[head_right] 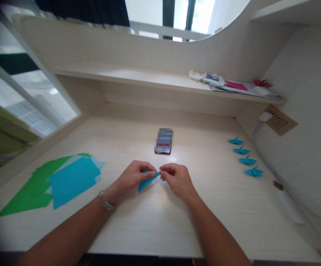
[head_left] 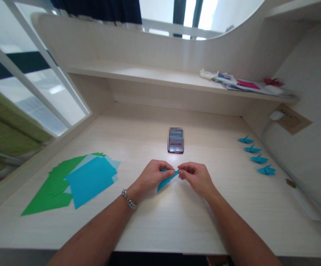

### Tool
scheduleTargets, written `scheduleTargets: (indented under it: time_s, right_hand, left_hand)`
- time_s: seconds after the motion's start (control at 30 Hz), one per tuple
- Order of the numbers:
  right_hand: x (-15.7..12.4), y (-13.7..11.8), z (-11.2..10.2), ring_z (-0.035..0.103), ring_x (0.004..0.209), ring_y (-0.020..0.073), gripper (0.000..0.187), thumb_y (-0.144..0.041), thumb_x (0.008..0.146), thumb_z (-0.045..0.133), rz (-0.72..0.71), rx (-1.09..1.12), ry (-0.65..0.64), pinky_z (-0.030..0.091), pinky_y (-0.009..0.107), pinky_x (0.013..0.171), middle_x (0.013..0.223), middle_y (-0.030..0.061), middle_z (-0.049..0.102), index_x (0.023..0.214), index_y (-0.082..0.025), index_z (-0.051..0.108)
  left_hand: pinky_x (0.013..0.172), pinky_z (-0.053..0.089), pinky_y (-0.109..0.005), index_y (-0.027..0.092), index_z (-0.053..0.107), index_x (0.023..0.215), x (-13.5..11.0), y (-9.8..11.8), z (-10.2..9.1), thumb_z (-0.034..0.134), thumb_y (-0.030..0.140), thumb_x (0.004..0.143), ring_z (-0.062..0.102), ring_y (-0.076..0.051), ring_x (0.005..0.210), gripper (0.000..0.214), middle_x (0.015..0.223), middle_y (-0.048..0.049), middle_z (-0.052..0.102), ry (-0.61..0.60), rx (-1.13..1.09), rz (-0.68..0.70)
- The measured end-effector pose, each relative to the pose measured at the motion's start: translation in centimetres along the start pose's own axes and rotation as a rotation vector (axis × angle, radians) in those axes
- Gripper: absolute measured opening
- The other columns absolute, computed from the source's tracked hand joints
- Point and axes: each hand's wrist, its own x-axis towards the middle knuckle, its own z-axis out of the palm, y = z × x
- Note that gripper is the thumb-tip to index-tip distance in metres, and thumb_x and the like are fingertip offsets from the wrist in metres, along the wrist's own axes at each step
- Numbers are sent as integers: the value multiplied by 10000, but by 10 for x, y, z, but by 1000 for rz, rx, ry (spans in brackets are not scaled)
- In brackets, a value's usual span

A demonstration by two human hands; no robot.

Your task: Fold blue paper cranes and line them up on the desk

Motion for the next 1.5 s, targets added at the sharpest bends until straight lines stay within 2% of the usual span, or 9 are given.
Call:
scheduleTargets:
  time_s: [0.2,0.4,0.5,0.67,0.87,1.07,1.27,1.5]
  right_hand:
    - [2,-1,-6,639,633,164,224,-322,781,656,1,3,4,525,308,634,747,56,703,919,-149,689]
    - [0,4,-2,604,601,140,205,-319,851,568,-25,-263,-137,467,255,583,661,27,673,777,-165,682]
    - [0,7,0,589,568,130,219,-309,857,548,-7,-299,-110,445,241,547,655,28,674,738,-167,665]
    - [1,6,-4,578,547,130,225,-327,846,556,33,-259,-29,438,240,525,645,32,668,732,-161,655]
    - [2,4,-1,591,564,137,173,-309,815,596,52,-217,-75,445,243,536,643,30,664,761,-159,663]
    - [1,3,2,561,522,125,180,-300,813,599,69,-169,-73,430,240,520,586,16,634,715,-156,644]
    - [1,1,1,555,514,124,174,-298,801,611,94,-141,-43,429,243,518,586,19,633,710,-153,643]
    - [2,2,1,555,524,126,162,-282,803,599,80,-169,-106,423,242,517,590,14,631,718,-152,644]
  left_hand:
    - [648,470,-291,119,753,788,2,-2,-1,680,282,739,627,-189,690,185,767,-95,737,7,24,-49]
    - [652,460,-289,117,750,787,2,-5,1,675,289,747,619,-186,690,192,762,-97,732,-16,13,-33]
    - [658,462,-289,119,747,789,3,-5,2,684,301,745,617,-185,695,197,766,-94,729,-18,-21,-31]
    - [563,436,-258,112,727,820,5,-8,1,693,324,742,590,-161,637,228,745,-83,709,60,-116,-62]
    - [520,405,-241,104,726,765,4,-8,1,715,312,717,561,-140,582,214,682,-73,690,57,-129,-89]
    - [579,438,-261,97,729,786,4,-5,3,712,308,722,585,-147,609,221,723,-91,708,37,-193,-101]
    - [526,408,-252,100,686,687,5,-8,1,694,343,739,521,-120,530,249,603,-40,630,65,-203,-135]
    - [510,366,-243,102,659,641,5,-9,0,737,341,702,484,-109,520,258,574,-20,590,61,-198,-136]
